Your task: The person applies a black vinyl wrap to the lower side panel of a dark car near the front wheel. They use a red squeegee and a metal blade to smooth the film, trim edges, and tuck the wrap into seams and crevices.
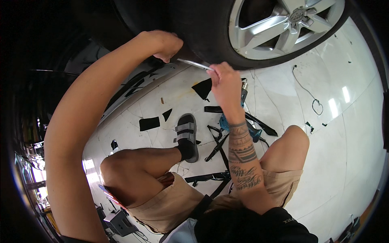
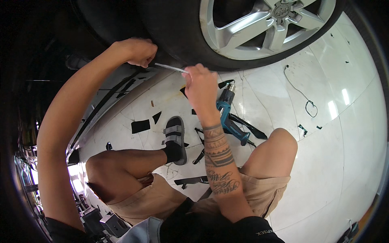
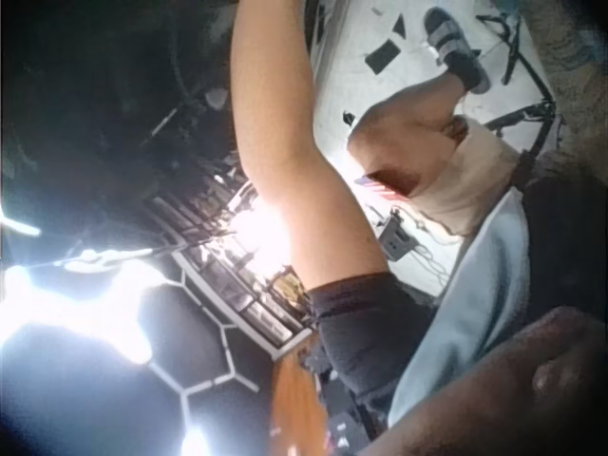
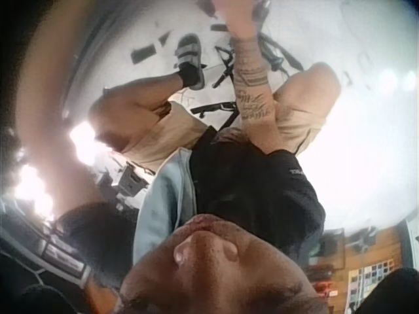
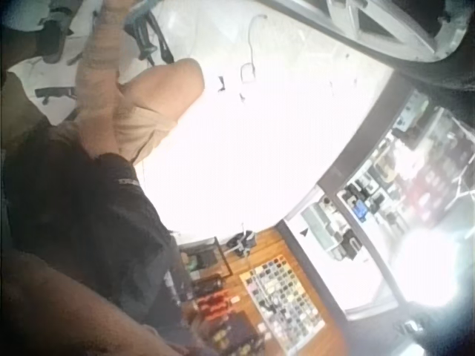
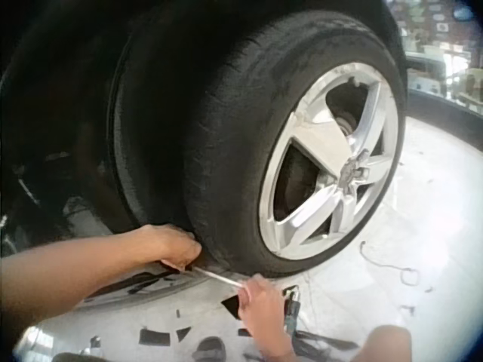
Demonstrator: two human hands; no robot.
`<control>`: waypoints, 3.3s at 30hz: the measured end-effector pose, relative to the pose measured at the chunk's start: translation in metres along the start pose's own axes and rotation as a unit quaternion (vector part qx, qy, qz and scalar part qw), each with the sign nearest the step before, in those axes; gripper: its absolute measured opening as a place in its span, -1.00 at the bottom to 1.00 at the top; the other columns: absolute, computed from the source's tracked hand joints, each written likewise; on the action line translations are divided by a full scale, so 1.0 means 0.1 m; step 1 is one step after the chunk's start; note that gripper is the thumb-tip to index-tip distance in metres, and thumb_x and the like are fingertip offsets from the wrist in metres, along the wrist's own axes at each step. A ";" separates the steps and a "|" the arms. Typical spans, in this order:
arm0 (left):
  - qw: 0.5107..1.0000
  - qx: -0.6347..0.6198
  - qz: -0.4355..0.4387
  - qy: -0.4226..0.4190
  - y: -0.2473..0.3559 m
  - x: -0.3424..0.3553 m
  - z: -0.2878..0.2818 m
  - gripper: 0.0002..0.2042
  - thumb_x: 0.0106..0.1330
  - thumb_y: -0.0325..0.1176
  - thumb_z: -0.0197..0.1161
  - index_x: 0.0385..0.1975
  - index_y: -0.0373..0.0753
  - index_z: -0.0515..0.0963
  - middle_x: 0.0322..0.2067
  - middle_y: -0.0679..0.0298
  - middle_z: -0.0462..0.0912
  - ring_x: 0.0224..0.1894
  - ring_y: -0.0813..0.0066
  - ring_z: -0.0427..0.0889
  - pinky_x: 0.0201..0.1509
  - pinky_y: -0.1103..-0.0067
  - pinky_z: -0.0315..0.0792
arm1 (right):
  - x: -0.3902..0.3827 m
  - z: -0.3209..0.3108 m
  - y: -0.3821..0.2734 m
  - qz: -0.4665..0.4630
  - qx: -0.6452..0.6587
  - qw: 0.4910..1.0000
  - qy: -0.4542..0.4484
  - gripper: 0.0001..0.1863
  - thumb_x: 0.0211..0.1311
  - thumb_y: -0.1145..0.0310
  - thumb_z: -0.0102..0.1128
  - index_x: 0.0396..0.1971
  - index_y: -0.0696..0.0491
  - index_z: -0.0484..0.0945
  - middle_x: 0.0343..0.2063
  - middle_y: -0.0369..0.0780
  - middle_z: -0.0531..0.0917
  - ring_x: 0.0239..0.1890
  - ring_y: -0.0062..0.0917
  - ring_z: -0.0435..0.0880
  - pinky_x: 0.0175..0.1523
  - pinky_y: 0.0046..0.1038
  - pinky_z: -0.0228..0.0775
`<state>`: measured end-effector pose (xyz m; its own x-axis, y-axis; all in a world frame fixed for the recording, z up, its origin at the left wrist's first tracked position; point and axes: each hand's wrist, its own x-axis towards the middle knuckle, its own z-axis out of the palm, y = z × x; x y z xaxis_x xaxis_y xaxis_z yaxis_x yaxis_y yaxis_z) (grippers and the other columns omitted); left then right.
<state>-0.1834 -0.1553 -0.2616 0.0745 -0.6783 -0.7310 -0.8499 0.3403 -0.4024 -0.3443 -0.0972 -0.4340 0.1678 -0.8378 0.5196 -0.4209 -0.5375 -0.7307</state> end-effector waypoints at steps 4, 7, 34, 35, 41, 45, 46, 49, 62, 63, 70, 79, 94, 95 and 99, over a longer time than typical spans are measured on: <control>0.999 0.011 -0.003 -0.042 -0.02 0.09 0.00 -0.90 0.07 -0.41 0.32 -0.44 -0.26 0.68 -0.29 0.11 0.68 -0.23 0.21 0.67 -0.20 0.37 0.54 | -0.27 0.04 -0.17 0.060 0.096 0.993 -0.021 -0.89 0.14 0.40 0.26 -0.37 0.09 0.56 -0.46 -0.15 0.64 -0.45 -0.18 0.63 -0.35 -0.24 0.41; 0.998 0.034 0.026 -0.038 -0.04 0.13 0.02 -0.88 0.05 -0.40 0.33 -0.42 -0.26 0.67 -0.34 0.13 0.68 -0.25 0.23 0.67 -0.21 0.37 0.53 | -0.31 0.07 -0.32 0.055 0.109 0.992 -0.043 -0.87 0.16 0.45 0.23 -0.31 0.10 0.49 -0.45 -0.13 0.64 -0.47 -0.17 0.65 -0.42 -0.22 0.45; 0.591 0.726 0.351 -0.023 -0.02 0.22 0.02 -0.72 0.31 -0.33 0.01 -0.38 -0.38 0.63 -0.43 0.12 0.66 -0.35 0.25 0.67 -0.29 0.36 0.52 | -0.23 0.24 -0.67 0.029 0.085 0.993 -0.073 -0.89 0.13 0.51 0.19 -0.42 0.17 0.43 -0.46 -0.03 0.59 -0.47 -0.08 0.65 -0.40 -0.18 0.51; 0.767 0.568 0.299 -0.005 -0.02 0.21 0.01 -0.74 0.29 -0.34 0.05 -0.38 -0.39 0.63 -0.42 0.10 0.67 -0.34 0.22 0.67 -0.29 0.34 0.52 | -0.22 0.22 -0.68 0.030 0.082 0.994 -0.071 -0.89 0.13 0.51 0.19 -0.43 0.17 0.43 -0.46 -0.03 0.59 -0.46 -0.08 0.65 -0.40 -0.18 0.51; 0.943 0.274 0.191 0.003 -0.07 0.13 0.04 -0.76 0.26 -0.35 0.09 -0.38 -0.39 0.64 -0.42 0.08 0.68 -0.33 0.19 0.67 -0.29 0.33 0.52 | -0.15 0.30 -0.83 0.052 0.106 0.991 -0.056 -0.92 0.04 0.59 0.18 -0.46 0.22 0.46 -0.53 0.02 0.59 -0.45 -0.04 0.60 -0.35 -0.16 0.43; 0.963 0.213 0.166 -0.009 -0.05 0.14 -0.01 -0.78 0.24 -0.36 0.12 -0.39 -0.39 0.64 -0.42 0.06 0.68 -0.33 0.18 0.67 -0.29 0.32 0.52 | -0.12 0.30 -0.84 0.055 0.096 0.992 -0.060 -0.92 0.05 0.58 0.18 -0.47 0.23 0.45 -0.51 0.03 0.60 -0.44 -0.03 0.61 -0.35 -0.16 0.44; 0.966 0.203 0.162 -0.011 -0.04 0.13 -0.01 -0.78 0.23 -0.37 0.12 -0.39 -0.39 0.64 -0.42 0.06 0.68 -0.33 0.17 0.67 -0.28 0.31 0.52 | -0.11 0.30 -0.85 0.056 0.094 0.992 -0.061 -0.92 0.05 0.58 0.17 -0.48 0.23 0.45 -0.51 0.03 0.60 -0.44 -0.03 0.61 -0.35 -0.16 0.44; 0.972 0.180 0.152 -0.016 -0.04 0.11 -0.01 -0.79 0.22 -0.37 0.14 -0.39 -0.39 0.65 -0.41 0.05 0.69 -0.32 0.16 0.68 -0.28 0.31 0.52 | -0.14 0.26 -0.88 0.068 0.091 0.991 -0.070 -0.91 0.04 0.58 0.18 -0.49 0.24 0.45 -0.51 0.04 0.60 -0.44 -0.04 0.62 -0.35 -0.16 0.45; 0.982 0.124 0.144 -0.003 -0.01 0.05 -0.03 -0.83 0.17 -0.40 0.21 -0.41 -0.39 0.66 -0.41 0.02 0.70 -0.31 0.12 0.68 -0.28 0.28 0.51 | -0.10 0.33 -0.87 0.037 0.048 0.994 -0.094 -0.88 0.08 0.52 0.21 -0.46 0.22 0.46 -0.48 0.00 0.61 -0.45 -0.09 0.68 -0.36 -0.22 0.55; 0.980 0.126 0.156 -0.005 -0.01 0.01 -0.07 -0.83 0.18 -0.40 0.21 -0.40 -0.39 0.65 -0.40 0.03 0.70 -0.31 0.12 0.68 -0.27 0.28 0.51 | -0.10 0.33 -0.87 0.039 0.049 0.994 -0.095 -0.88 0.09 0.51 0.21 -0.46 0.22 0.45 -0.48 -0.01 0.61 -0.45 -0.09 0.68 -0.35 -0.22 0.55; 0.537 0.779 0.318 -0.071 0.10 0.00 -0.11 -0.79 0.24 -0.34 0.15 -0.35 -0.35 0.64 -0.35 0.12 0.68 -0.29 0.19 0.67 -0.17 0.34 0.53 | -0.23 0.35 -0.81 0.063 0.088 0.992 -0.058 -0.89 0.05 0.56 0.18 -0.44 0.20 0.43 -0.50 0.00 0.60 -0.43 -0.07 0.62 -0.34 -0.17 0.46; 0.799 0.541 0.260 0.033 -0.01 0.21 0.14 -0.78 0.16 -0.40 0.26 -0.20 -0.31 0.57 -0.26 0.02 0.67 -0.15 0.06 0.65 -0.10 0.34 0.50 | -0.56 0.34 -0.38 0.077 0.127 0.989 0.004 -0.85 0.20 0.55 0.15 -0.22 0.14 0.46 -0.38 -0.08 0.59 -0.41 -0.15 0.61 -0.32 -0.27 0.45; 0.992 0.020 0.122 0.008 -0.04 0.17 0.02 -0.70 0.05 -0.42 0.30 -0.16 -0.23 0.61 -0.28 0.01 0.68 -0.18 0.07 0.64 -0.15 0.29 0.48 | -0.41 0.42 -0.46 0.032 0.101 0.994 0.006 -0.83 0.17 0.54 0.16 -0.24 0.12 0.46 -0.36 -0.10 0.56 -0.37 -0.13 0.59 -0.33 -0.22 0.44; 0.993 0.026 0.118 0.004 -0.03 0.21 0.01 -0.72 0.05 -0.42 0.30 -0.18 -0.25 0.61 -0.31 0.01 0.68 -0.20 0.07 0.64 -0.16 0.28 0.47 | -0.41 0.42 -0.44 0.032 0.094 0.995 0.007 -0.84 0.17 0.54 0.16 -0.24 0.12 0.46 -0.36 -0.10 0.56 -0.37 -0.13 0.59 -0.33 -0.22 0.44; 0.991 0.044 0.122 -0.031 -0.05 0.13 0.01 -0.80 0.04 -0.42 0.29 -0.31 -0.30 0.60 -0.40 -0.01 0.65 -0.28 0.05 0.62 -0.22 0.23 0.43 | -0.41 0.44 -0.54 0.036 0.112 0.993 0.000 -0.84 0.17 0.53 0.17 -0.25 0.12 0.45 -0.37 -0.10 0.56 -0.39 -0.13 0.59 -0.34 -0.21 0.44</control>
<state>-0.1771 -0.1655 -0.2699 -0.0943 -0.5283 -0.8438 -0.7980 0.5469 -0.2533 -0.2893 -0.0380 -0.4353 0.1451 -0.8747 0.4624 -0.2233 -0.4842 -0.8460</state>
